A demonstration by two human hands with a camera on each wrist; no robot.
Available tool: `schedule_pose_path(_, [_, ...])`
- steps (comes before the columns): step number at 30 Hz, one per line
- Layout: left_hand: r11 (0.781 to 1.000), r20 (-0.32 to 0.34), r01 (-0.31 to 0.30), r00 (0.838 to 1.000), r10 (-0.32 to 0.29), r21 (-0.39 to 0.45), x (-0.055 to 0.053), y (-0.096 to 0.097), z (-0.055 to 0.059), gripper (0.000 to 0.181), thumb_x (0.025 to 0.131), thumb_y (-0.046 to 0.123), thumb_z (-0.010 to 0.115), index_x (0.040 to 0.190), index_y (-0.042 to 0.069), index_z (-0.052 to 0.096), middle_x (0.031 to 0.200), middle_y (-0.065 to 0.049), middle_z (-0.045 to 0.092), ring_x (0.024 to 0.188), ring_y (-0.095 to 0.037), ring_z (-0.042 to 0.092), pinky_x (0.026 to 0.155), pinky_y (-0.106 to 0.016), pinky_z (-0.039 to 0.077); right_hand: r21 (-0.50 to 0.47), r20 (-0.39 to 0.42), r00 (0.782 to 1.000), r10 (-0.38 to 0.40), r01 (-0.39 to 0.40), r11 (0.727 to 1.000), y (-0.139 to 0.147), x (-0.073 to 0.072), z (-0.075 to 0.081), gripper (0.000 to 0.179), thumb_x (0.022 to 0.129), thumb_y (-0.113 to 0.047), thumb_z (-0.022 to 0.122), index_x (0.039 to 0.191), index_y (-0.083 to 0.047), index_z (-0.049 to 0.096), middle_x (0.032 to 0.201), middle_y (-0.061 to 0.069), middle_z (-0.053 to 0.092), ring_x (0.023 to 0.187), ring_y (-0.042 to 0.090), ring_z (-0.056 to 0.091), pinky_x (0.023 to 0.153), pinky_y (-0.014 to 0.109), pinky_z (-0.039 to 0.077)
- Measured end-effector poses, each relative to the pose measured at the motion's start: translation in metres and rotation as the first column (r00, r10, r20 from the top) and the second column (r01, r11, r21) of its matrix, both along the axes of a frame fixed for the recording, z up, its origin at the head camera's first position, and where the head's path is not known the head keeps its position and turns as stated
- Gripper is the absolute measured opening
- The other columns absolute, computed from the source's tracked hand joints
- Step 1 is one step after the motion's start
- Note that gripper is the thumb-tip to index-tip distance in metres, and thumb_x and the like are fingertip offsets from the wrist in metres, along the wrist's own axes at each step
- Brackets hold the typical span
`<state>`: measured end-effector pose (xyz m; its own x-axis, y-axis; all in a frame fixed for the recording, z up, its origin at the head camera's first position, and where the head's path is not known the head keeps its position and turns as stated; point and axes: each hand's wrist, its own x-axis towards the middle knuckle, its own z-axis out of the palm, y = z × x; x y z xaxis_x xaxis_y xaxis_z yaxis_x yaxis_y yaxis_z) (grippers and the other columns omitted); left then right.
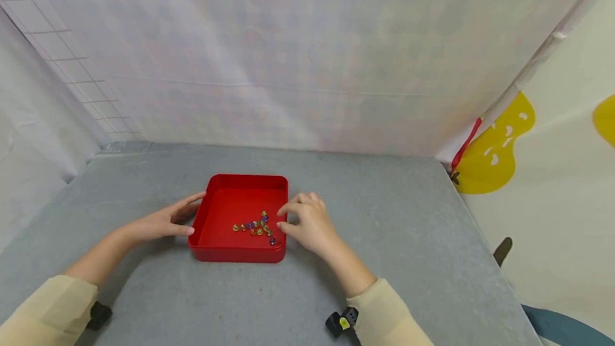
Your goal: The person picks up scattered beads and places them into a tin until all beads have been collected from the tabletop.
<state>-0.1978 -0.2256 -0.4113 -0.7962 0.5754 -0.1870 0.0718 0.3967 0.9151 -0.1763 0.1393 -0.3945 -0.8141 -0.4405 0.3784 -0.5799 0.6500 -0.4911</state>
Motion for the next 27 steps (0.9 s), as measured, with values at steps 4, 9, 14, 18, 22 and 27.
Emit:
schedule_pose_path(4, [1.000, 0.000, 0.000, 1.000, 0.000, 0.004, 0.000, 0.000, 0.001, 0.083, 0.091, 0.016, 0.066, 0.155, 0.013, 0.013, 0.155, -0.024, 0.016, 0.140, -0.043, 0.013, 0.105, -0.063, 0.021, -0.008, 0.007, 1.000, 0.002, -0.002, 1.000, 0.004, 0.000, 0.002, 0.016, 0.081, -0.018, 0.079, 0.095, -0.011, 0.075, 0.092, -0.001, 0.060, 0.088, 0.015, 0.046, 0.083, 0.041, 0.035])
schedule_pose_path(9, [1.000, 0.003, 0.005, 1.000, -0.005, 0.015, 0.000, 0.000, 0.002, 0.081, 0.092, 0.016, 0.064, 0.154, 0.011, 0.013, 0.154, -0.025, 0.016, 0.140, -0.043, 0.013, 0.106, -0.063, 0.020, -0.025, 0.034, 0.999, 0.009, -0.008, 1.000, 0.009, 0.001, 0.007, 0.015, 0.082, -0.018, 0.078, 0.095, -0.012, 0.075, 0.094, -0.002, 0.060, 0.088, 0.015, 0.046, 0.083, 0.041, 0.036])
schedule_pose_path(14, [1.000, 0.003, -0.007, 1.000, 0.007, 0.000, 0.001, 0.002, 0.003, 0.077, 0.094, 0.017, 0.062, 0.154, 0.010, 0.014, 0.153, -0.025, 0.021, 0.138, -0.043, 0.019, 0.104, -0.061, 0.027, -0.049, 0.043, 0.999, 0.010, -0.008, 0.999, 0.017, 0.001, 0.012, 0.014, 0.082, -0.015, 0.077, 0.095, -0.012, 0.075, 0.092, -0.002, 0.060, 0.089, 0.016, 0.048, 0.082, 0.041, 0.038])
schedule_pose_path(18, [0.998, 0.000, -0.045, 0.999, 0.045, -0.033, 0.001, 0.004, 0.006, 0.072, 0.095, 0.021, 0.061, 0.152, 0.011, 0.019, 0.149, -0.024, 0.030, 0.134, -0.043, 0.029, 0.100, -0.058, 0.035, -0.063, 0.045, 0.999, -0.011, 0.014, 0.998, 0.026, 0.000, 0.016, 0.014, 0.081, -0.013, 0.077, 0.095, -0.012, 0.075, 0.089, -0.004, 0.059, 0.089, 0.016, 0.049, 0.080, 0.040, 0.039])
schedule_pose_path(22, [0.993, -0.002, -0.078, 0.997, 0.078, -0.085, -0.002, 0.006, 0.011, 0.068, 0.094, 0.025, 0.062, 0.149, 0.013, 0.026, 0.145, -0.023, 0.035, 0.131, -0.041, 0.034, 0.097, -0.056, 0.040, -0.051, 0.051, 0.998, -0.037, 0.040, 0.998, 0.036, -0.002, 0.020, 0.013, 0.082, -0.012, 0.076, 0.095, -0.012, 0.075, 0.089, -0.004, 0.060, 0.088, 0.019, 0.051, 0.077, 0.039, 0.041])
schedule_pose_path(27, [0.984, -0.035, -0.071, 0.997, 0.066, -0.166, -0.009, 0.010, 0.024, 0.075, 0.090, 0.033, 0.067, 0.150, 0.014, 0.025, 0.143, -0.024, 0.037, 0.129, -0.043, 0.036, 0.093, -0.055, 0.043, -0.003, 0.075, 0.995, -0.069, 0.069, 0.998, 0.048, -0.007, 0.029, 0.011, 0.084, -0.015, 0.074, 0.095, -0.015, 0.074, 0.091, -0.004, 0.060, 0.090, 0.020, 0.052, 0.076, 0.038, 0.043])
